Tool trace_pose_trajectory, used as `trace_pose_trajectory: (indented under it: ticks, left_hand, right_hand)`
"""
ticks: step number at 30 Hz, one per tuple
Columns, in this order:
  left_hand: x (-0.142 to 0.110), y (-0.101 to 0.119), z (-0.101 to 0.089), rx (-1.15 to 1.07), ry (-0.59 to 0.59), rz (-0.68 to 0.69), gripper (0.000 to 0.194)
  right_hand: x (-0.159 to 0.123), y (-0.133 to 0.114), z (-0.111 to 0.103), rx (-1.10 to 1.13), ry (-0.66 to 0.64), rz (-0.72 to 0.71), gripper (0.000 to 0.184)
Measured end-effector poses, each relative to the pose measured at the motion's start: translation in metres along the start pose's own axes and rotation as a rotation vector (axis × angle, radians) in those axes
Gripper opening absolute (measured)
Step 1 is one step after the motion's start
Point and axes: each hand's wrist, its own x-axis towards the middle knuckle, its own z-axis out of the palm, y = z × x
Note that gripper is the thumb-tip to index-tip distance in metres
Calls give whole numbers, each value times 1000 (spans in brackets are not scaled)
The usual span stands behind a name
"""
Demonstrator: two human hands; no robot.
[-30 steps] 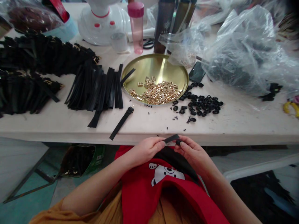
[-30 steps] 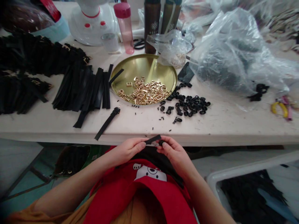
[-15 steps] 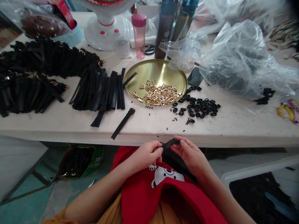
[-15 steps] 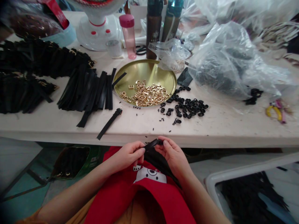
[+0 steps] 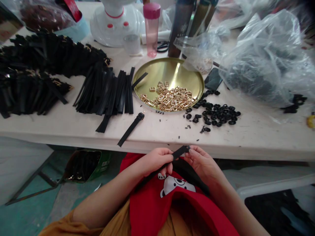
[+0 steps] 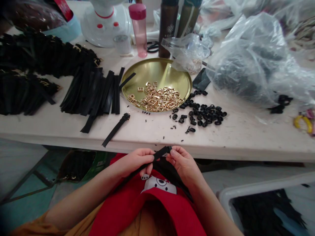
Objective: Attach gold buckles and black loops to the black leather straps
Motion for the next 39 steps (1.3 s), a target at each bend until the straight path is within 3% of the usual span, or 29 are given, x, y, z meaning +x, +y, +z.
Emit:
trace_pose_trajectory:
  ticks: [7,9,12,14,17,27,29,34,39]
  left_hand:
    - [7,3,-1,12,-66,-34,12]
    - [10,4,0,185,-31,6,16]
    - [11,8,1,627,115,149,26]
    - [10,10,0,888,206,251,29]
    - [7,10,-2,1064,244,323,31]
    - [-1,4,6,1051,240,355,29]
    - [-3,1,9,1059,261,375,29]
    - [-8,-3,16,1015,324,412,29]
    - [-9,-11,22,932,403,416,30]
  right_hand:
    - [4,1,1,-54,1,17,22]
    - [3,2,3,-78,8,-14,21]
    - [1,5,4,-183,29,-71,28]
    - [-2,7,4,-334,41,-125,30]
    - [-5,8,2,-611,61,-299,24]
    - [-9,1,2,-953,-74,-593,16]
    - [-10,1,3,-923,-65,-548,15]
    - [-17,1,7,-639,-17,-269,23]
    - [-21,11,14,-673,59,-507,22]
